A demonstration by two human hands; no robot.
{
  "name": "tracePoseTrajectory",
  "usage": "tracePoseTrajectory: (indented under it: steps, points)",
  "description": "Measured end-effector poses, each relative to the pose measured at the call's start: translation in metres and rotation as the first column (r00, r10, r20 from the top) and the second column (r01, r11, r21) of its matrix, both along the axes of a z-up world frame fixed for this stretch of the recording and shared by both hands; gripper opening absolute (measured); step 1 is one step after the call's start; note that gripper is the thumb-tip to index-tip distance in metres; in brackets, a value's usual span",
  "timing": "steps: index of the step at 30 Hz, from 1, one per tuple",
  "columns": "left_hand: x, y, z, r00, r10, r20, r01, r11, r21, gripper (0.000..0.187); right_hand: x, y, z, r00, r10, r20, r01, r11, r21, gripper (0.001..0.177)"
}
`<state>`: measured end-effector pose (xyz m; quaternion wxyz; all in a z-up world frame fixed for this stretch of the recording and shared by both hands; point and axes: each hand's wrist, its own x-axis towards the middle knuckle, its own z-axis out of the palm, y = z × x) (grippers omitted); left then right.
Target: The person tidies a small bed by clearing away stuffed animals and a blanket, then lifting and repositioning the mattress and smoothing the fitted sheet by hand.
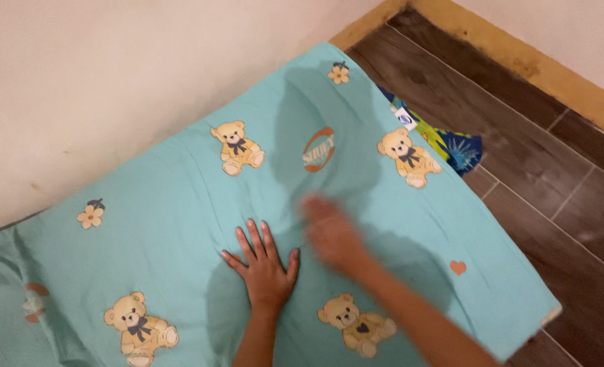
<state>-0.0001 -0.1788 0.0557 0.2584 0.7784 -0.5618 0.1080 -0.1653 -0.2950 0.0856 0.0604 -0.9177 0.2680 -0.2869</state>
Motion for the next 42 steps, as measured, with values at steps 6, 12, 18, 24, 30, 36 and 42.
tracePoseTrajectory:
  steps: [6, 12, 18, 24, 30, 36, 42]
  points:
    - [0.003, -0.005, -0.01, 1.0, -0.009, -0.028, 0.008, 1.0, -0.025, 0.086, 0.08, -0.041, 0.033, 0.996, 0.044, -0.077, -0.04, 0.998, 0.052, 0.051]
    - [0.005, -0.004, -0.019, 1.0, -0.013, -0.025, 0.014, 1.0, 0.025, 0.085, -0.04, -0.158, 0.023, 0.956, -0.277, 0.095, 0.287, 0.949, -0.129, 0.048]
    - [0.006, -0.01, -0.028, 0.999, -0.016, -0.033, 0.018, 0.998, 0.058, 0.088, -0.206, -0.17, 0.027, 0.466, -0.868, -0.173, 0.884, 0.449, 0.132, 0.051]
    - [0.007, -0.01, -0.046, 0.999, 0.006, -0.034, -0.001, 0.992, 0.123, 0.089, -0.091, -0.136, 0.024, 0.809, -0.537, 0.239, 0.432, 0.819, 0.376, 0.055]
    - [0.009, -0.008, -0.046, 0.999, -0.04, -0.032, 0.042, 0.998, 0.053, 0.094, 0.098, -0.01, 0.016, 0.954, 0.195, -0.229, -0.18, 0.98, 0.086, 0.055]
    - [0.005, -0.009, -0.044, 1.0, 0.0, -0.02, 0.003, 0.993, 0.121, 0.088, 0.065, -0.051, 0.023, 0.989, 0.033, -0.146, -0.011, 0.989, 0.146, 0.052]
    - [0.006, -0.006, -0.035, 0.999, -0.015, -0.035, 0.019, 0.995, 0.102, 0.087, -0.018, -0.12, 0.02, 0.98, -0.125, -0.158, 0.14, 0.986, 0.091, 0.057]
